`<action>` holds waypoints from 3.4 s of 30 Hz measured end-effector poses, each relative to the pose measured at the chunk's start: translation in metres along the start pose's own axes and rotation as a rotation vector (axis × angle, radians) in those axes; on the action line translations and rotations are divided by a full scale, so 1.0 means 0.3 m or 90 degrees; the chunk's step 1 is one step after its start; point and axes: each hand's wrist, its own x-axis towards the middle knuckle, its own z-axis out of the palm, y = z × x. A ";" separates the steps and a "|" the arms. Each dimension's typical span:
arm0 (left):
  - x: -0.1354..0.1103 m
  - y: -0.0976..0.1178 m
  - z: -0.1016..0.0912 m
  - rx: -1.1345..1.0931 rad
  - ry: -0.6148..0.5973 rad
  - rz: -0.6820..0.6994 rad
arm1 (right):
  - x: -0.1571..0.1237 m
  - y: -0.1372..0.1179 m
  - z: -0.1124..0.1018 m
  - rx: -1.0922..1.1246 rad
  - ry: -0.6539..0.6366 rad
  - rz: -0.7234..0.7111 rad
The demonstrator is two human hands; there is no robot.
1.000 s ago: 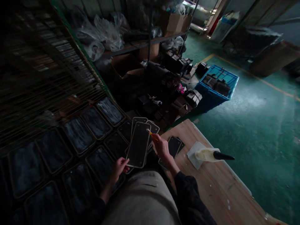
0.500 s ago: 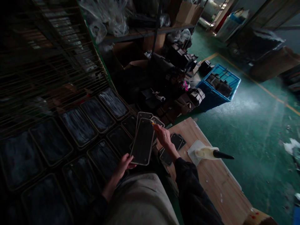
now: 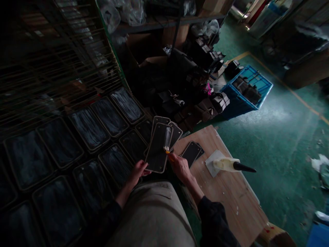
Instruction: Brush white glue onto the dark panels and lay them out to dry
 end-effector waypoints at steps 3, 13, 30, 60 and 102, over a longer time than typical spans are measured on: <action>0.002 -0.006 -0.001 -0.025 0.001 0.006 | -0.103 -0.055 0.017 0.032 -0.055 0.010; 0.023 -0.012 0.006 -0.005 0.002 -0.005 | 0.007 -0.007 -0.029 0.168 -0.100 0.021; 0.019 -0.006 0.021 0.012 0.020 0.021 | 0.152 -0.010 0.023 -0.020 -0.047 -0.059; 0.007 0.005 0.002 0.017 -0.034 0.013 | 0.391 -0.027 0.024 -0.033 -0.006 -0.098; 0.007 -0.004 0.002 0.041 -0.041 0.070 | 0.237 0.011 0.000 0.151 0.042 -0.070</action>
